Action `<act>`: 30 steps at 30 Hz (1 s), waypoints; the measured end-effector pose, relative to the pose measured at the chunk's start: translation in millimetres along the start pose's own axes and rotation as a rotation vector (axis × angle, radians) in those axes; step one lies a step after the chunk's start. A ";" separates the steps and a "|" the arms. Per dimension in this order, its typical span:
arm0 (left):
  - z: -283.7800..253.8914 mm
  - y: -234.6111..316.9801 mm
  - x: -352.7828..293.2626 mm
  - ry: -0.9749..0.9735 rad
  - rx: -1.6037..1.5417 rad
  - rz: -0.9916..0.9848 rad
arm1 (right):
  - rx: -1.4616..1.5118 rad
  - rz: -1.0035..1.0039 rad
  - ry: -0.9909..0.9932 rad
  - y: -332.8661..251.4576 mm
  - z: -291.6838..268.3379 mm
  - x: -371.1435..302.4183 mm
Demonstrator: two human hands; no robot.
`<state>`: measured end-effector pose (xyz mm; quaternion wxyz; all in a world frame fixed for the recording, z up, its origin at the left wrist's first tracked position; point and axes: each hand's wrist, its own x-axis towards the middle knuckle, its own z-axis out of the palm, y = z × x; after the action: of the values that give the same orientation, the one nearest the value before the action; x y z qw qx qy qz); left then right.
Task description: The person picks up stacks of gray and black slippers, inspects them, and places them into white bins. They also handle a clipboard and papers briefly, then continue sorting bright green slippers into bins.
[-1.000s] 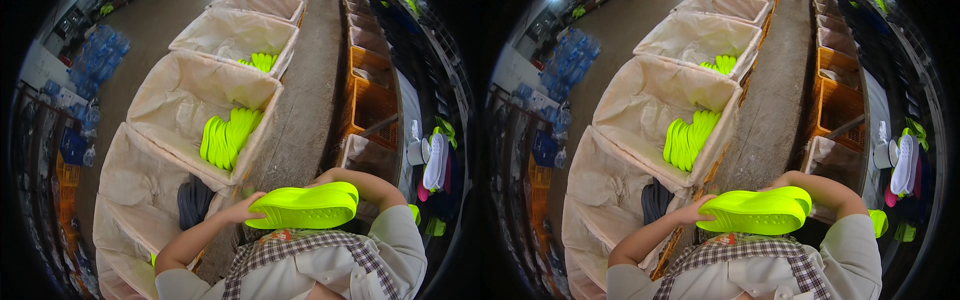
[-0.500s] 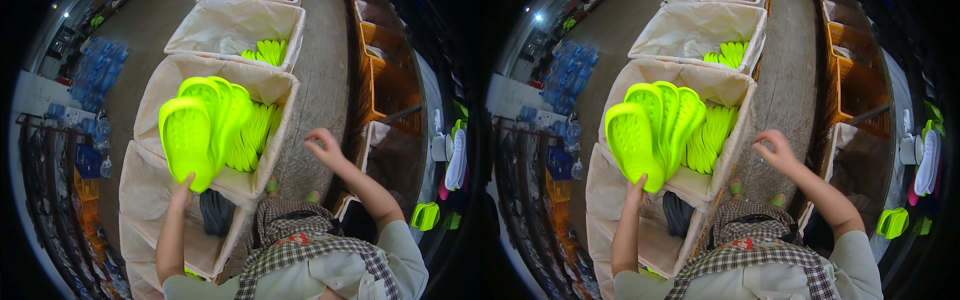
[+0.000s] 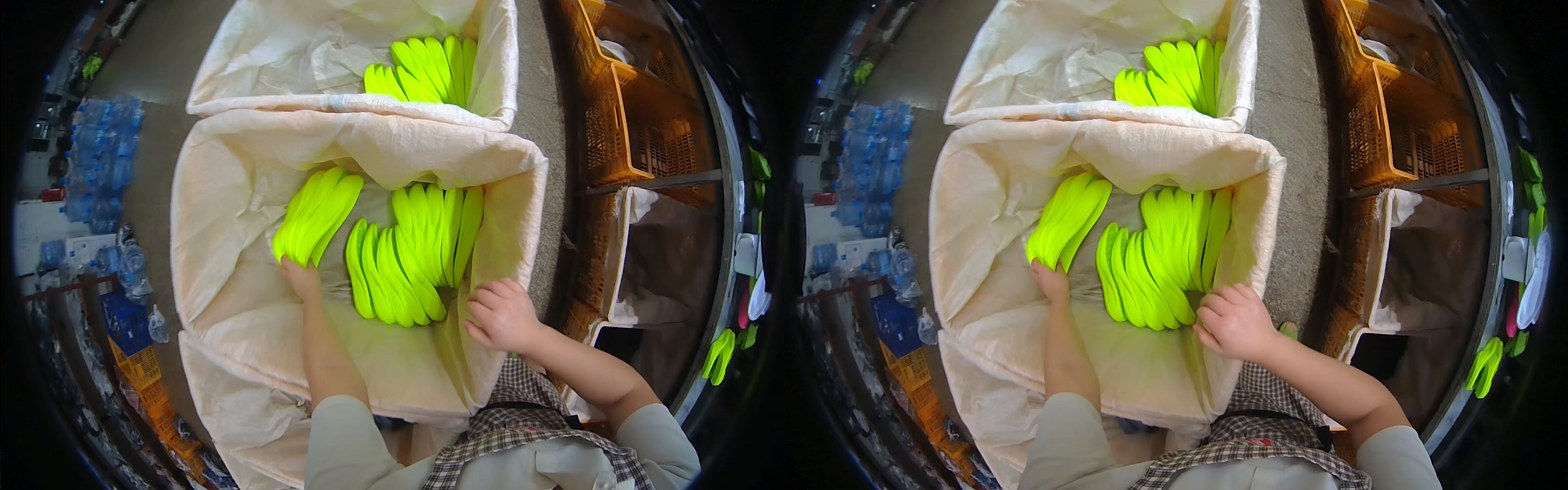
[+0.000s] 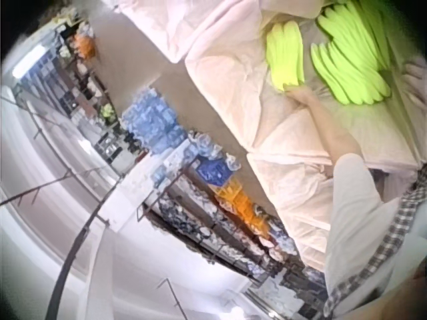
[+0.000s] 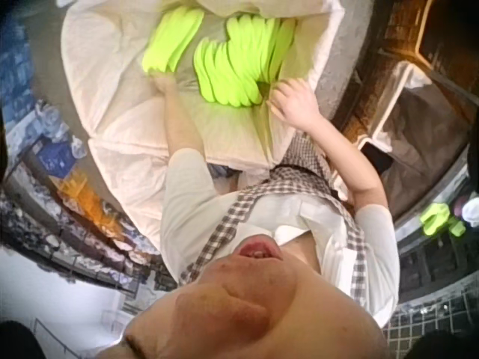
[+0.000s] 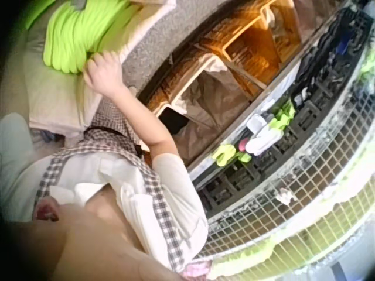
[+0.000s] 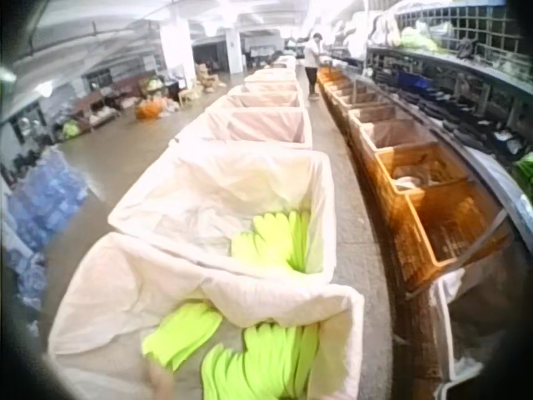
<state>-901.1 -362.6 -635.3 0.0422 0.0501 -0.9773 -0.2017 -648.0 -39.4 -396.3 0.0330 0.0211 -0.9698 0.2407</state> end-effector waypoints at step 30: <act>-36.9 70.5 1.7 -0.927 -0.159 0.427 | 0.450 -0.039 0.072 3.4 -19.6 -15.4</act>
<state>-904.7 -312.7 -573.3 -0.3516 -0.2486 -0.8633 -0.2632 -631.8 -26.8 -381.7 0.0665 0.0381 -0.8894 0.4506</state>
